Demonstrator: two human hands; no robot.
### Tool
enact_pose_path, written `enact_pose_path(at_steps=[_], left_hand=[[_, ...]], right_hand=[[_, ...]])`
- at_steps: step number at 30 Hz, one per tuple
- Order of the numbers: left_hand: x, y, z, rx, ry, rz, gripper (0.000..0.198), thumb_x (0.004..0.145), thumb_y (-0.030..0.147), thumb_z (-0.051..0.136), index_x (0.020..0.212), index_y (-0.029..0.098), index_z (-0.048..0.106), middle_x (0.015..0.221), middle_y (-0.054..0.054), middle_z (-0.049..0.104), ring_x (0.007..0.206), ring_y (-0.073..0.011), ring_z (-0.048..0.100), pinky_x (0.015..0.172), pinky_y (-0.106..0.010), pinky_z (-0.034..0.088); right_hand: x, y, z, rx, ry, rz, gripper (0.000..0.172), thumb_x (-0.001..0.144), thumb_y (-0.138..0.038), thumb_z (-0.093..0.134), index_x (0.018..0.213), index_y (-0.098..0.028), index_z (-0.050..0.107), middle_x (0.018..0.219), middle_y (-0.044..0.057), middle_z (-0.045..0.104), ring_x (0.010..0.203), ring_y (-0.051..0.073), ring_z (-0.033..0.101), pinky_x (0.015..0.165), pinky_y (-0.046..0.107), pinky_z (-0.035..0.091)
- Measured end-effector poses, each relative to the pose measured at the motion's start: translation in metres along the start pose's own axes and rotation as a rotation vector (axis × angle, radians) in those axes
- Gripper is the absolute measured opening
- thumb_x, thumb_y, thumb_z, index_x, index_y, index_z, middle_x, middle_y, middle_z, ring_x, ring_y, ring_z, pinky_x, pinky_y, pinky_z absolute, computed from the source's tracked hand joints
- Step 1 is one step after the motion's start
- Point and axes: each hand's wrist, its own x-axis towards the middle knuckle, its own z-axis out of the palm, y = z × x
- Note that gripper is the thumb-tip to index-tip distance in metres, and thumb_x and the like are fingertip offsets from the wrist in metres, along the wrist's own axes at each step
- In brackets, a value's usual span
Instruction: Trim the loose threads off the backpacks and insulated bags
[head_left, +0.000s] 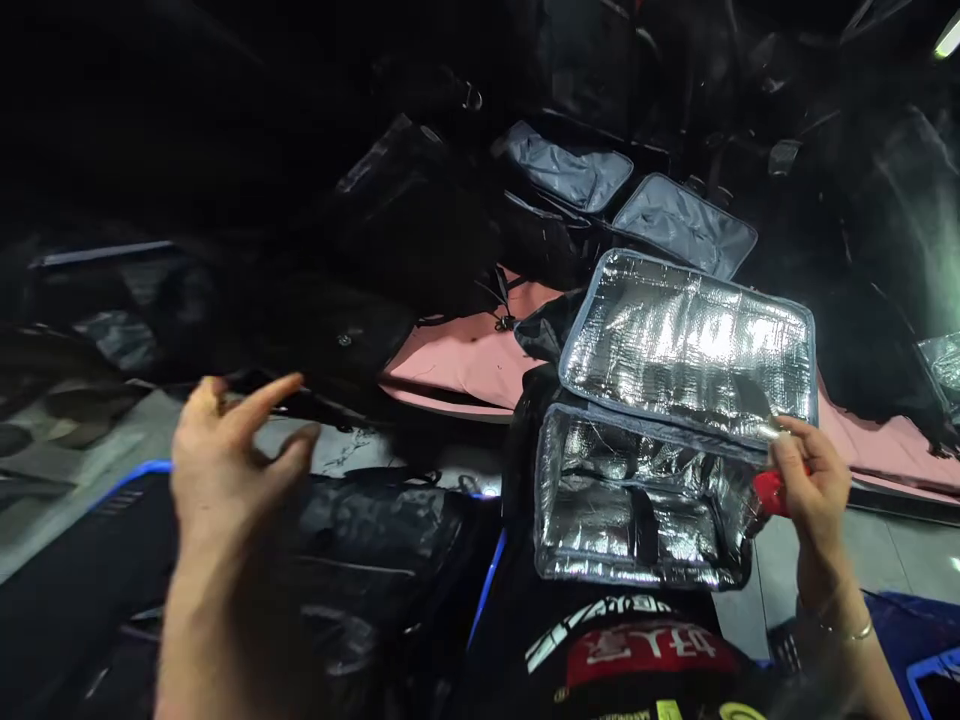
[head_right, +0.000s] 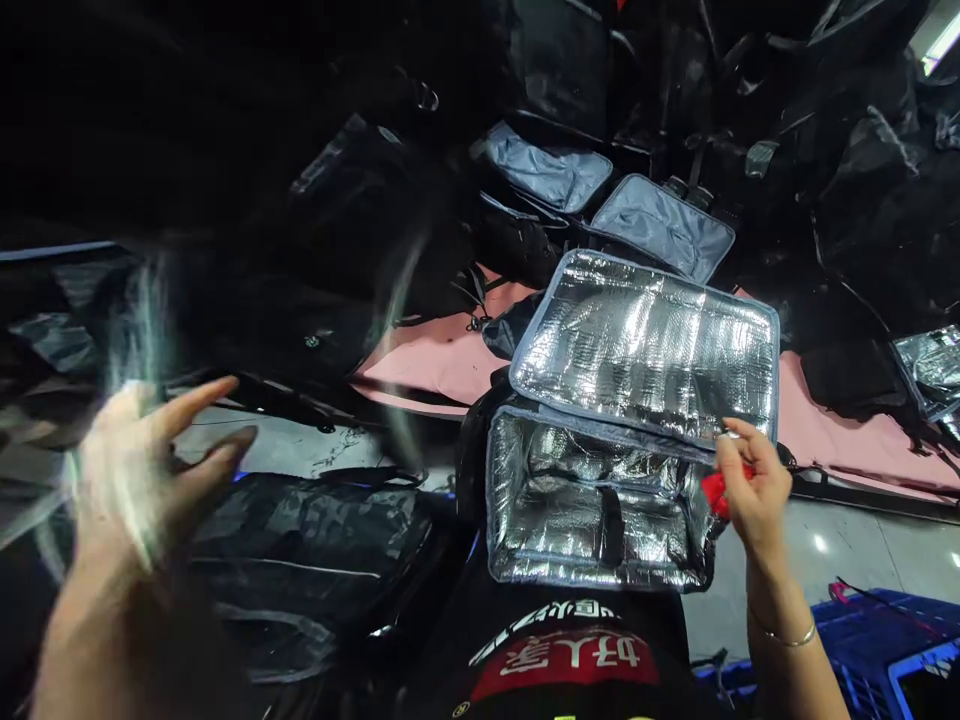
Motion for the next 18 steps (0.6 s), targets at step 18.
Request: enact_pose_path(at_steps=[18], left_hand=[[-0.114,0.028,0.08,0.016,-0.9,0.013,0.024,0.065,0.047,0.066,0.062,0.023,0.063,0.056,0.0,0.063,0.052,-0.018,0.057,0.053,-0.024,0.036]], right_hand=[[-0.016,0.062,-0.052,0.002,0.366,0.211,0.036,0.079,-0.047,0.055,0.095,-0.016,0.06,0.068,0.0,0.054,0.051,0.009,0.044,0.048,0.022,0.036]])
